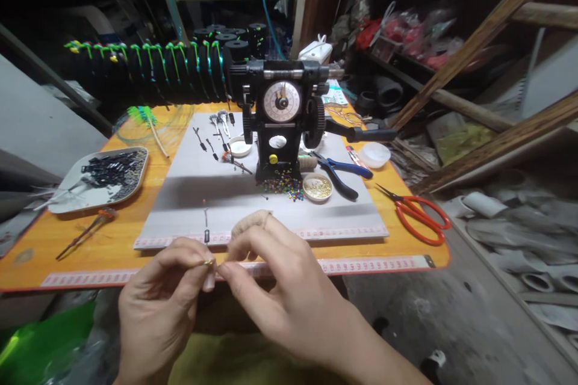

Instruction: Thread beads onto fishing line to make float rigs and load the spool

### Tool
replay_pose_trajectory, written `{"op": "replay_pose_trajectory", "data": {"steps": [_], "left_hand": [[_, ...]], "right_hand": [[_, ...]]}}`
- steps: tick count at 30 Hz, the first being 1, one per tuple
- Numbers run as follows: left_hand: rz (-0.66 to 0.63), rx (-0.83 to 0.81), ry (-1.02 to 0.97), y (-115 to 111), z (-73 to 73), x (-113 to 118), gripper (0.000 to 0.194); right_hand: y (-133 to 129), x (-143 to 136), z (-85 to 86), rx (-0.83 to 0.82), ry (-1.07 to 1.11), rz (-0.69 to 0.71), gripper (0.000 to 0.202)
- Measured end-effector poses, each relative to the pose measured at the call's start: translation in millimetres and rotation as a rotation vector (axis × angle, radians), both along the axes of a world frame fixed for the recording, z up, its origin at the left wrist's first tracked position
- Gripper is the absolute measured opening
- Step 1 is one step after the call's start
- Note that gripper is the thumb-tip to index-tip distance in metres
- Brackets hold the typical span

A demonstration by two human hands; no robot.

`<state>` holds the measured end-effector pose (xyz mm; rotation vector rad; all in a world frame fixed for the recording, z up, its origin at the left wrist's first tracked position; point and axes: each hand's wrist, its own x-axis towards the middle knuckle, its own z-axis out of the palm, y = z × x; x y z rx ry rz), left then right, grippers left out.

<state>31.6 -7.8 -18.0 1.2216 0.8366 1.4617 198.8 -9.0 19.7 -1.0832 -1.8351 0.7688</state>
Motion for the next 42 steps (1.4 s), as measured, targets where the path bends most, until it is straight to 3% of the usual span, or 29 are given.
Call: {"op": "replay_pose_trajectory", "data": {"steps": [3, 7, 15, 18, 22, 25, 27, 34, 42], "left_hand": [[-0.101, -0.117, -0.117, 2.2, 1.6, -0.3, 0.014], [-0.195, -0.162, -0.136, 4.4, 2.4, -3.8, 0.014], [-0.077, -0.080, 0.035, 8.7, 5.5, -2.6, 0.022], [0.011, 0.028, 0.171, 11.2, 1.2, -3.0, 0.025], [0.111, 0.379, 0.647, 15.2, -9.2, -14.8, 0.043], [0.040, 0.636, 0.908, 20.1, -12.0, -25.6, 0.056], [0.012, 0.691, 0.978, 24.6, -10.4, -29.4, 0.055], [-0.041, 0.480, 0.985, 43.2, 0.9, -21.3, 0.014], [-0.153, 0.253, 1.095, 49.6, 14.0, -14.6, 0.008]], "right_hand": [[0.2, -1.2, -2.5, 0.116, 0.122, 0.035, 0.030], [1.3, -1.0, -6.5, 0.252, 0.089, 0.064, 0.027], [2.4, 4.0, -19.7, 0.230, -0.055, -0.010, 0.021], [4.0, 4.2, -22.4, 0.204, -0.085, -0.012, 0.018], [8.6, 2.8, -24.0, 0.200, -0.116, -0.099, 0.014], [13.5, 0.9, -28.6, 0.245, -0.167, -0.179, 0.014], [16.7, 0.1, -32.6, 0.290, -0.219, -0.212, 0.013], [23.0, 2.6, -39.2, 0.368, -0.392, -0.232, 0.013], [19.5, 6.0, -45.7, 0.280, -0.450, -0.203, 0.009]]}}
